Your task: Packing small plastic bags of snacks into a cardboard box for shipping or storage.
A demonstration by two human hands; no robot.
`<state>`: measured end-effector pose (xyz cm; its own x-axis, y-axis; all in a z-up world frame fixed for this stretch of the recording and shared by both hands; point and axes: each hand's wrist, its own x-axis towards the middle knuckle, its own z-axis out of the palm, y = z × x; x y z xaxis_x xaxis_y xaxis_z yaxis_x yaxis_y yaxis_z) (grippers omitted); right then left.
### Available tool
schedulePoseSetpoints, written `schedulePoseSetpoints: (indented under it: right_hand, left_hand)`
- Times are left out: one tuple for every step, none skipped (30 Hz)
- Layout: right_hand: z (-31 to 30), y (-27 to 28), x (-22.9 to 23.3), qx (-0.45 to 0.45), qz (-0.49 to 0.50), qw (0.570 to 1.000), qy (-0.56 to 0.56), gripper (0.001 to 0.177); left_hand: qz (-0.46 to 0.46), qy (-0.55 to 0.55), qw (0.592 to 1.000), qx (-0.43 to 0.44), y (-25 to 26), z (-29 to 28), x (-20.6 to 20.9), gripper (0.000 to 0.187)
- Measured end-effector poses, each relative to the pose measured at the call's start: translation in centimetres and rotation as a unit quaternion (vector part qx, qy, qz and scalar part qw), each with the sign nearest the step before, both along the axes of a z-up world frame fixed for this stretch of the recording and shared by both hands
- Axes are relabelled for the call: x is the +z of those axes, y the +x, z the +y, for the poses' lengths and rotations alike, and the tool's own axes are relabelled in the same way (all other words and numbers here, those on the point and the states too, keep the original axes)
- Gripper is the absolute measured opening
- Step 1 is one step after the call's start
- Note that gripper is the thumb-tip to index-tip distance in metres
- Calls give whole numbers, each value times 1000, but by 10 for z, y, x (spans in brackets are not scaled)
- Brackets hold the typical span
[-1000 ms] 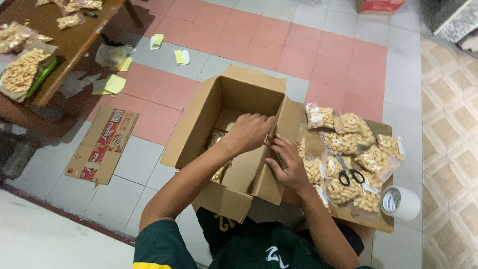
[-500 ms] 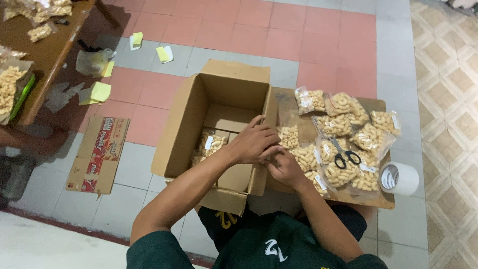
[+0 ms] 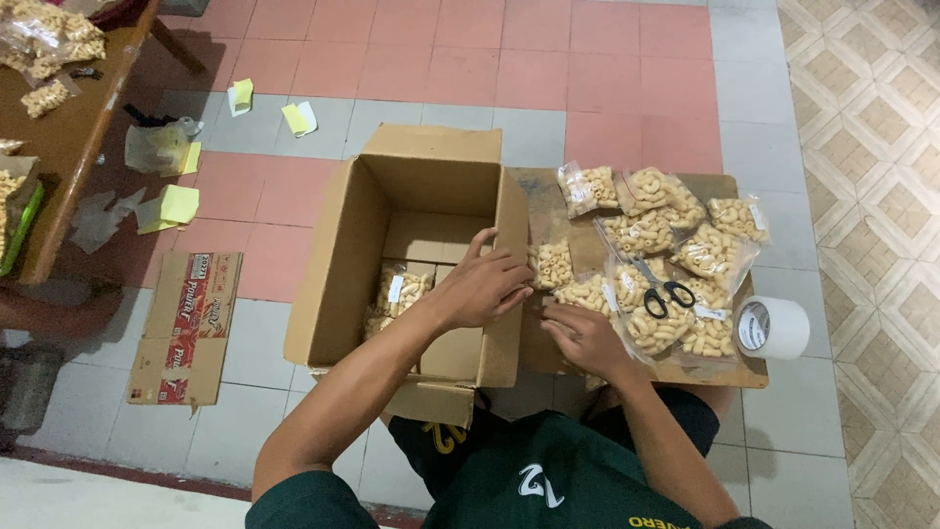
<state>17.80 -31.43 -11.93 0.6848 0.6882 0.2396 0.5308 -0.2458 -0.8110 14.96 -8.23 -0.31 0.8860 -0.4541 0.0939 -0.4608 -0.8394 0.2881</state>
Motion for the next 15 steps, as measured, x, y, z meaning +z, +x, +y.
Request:
schedulePoseSetpoints:
  right_hand:
    - [-4, 1, 4, 1, 1, 1000, 0, 19]
    - [-7, 2, 8, -18, 0, 1000, -9, 18]
    - [-11, 2, 12, -39, 0, 999, -18, 17]
    - [-13, 5, 12, -38, 0, 999, -19, 17]
    - [-16, 9, 12, -62, -11, 998, -32, 17]
    - [-19, 12, 12, -85, -23, 995, -45, 17]
    - [-17, 15, 17, -85, -24, 995, -46, 17]
    - [-15, 18, 22, -89, -31, 994, -60, 20]
    - [-13, 22, 27, -93, -39, 992, -74, 24]
    - [-7, 28, 22, -93, -40, 992, -73, 24]
    - [-2, 34, 17, -81, -43, 989, -115, 30]
    - [4, 40, 12, -68, -47, 984, -156, 36]
    - [13, 42, 12, -67, -48, 984, -155, 36]
    - [23, 44, 11, -61, -73, 974, -204, 45]
    - [33, 46, 10, -54, -97, 961, -253, 54]
  left_hand:
    - [1, 0, 1000, 1, 0, 0, -1, 34]
    - [2, -8, 1000, 1, 0, 1, -1, 32]
    - [4, -16, 1000, -1, 0, 1, -3, 31]
    - [5, -17, 1000, 0, -1, 1, -1, 31]
    - [5, -12, 1000, 0, 0, 1, 0, 30]
    - [5, -7, 1000, -1, 0, 0, 2, 29]
    - [4, -8, 1000, -1, 0, 1, 0, 29]
    - [1, -7, 1000, -3, 0, 1, -1, 28]
    - [-2, -5, 1000, -6, 1, 2, -3, 27]
    - [-3, -5, 1000, -5, 1, 1, -1, 27]
    - [2, -8, 1000, -5, 0, 1, 1, 26]
    - [7, -11, 1000, -6, 0, 1, 2, 25]
    - [5, -11, 1000, -4, 0, 1, 3, 25]
    - [-1, -13, 1000, -4, 0, 1, 3, 24]
    - [-7, -16, 1000, -3, -1, 1, 3, 24]
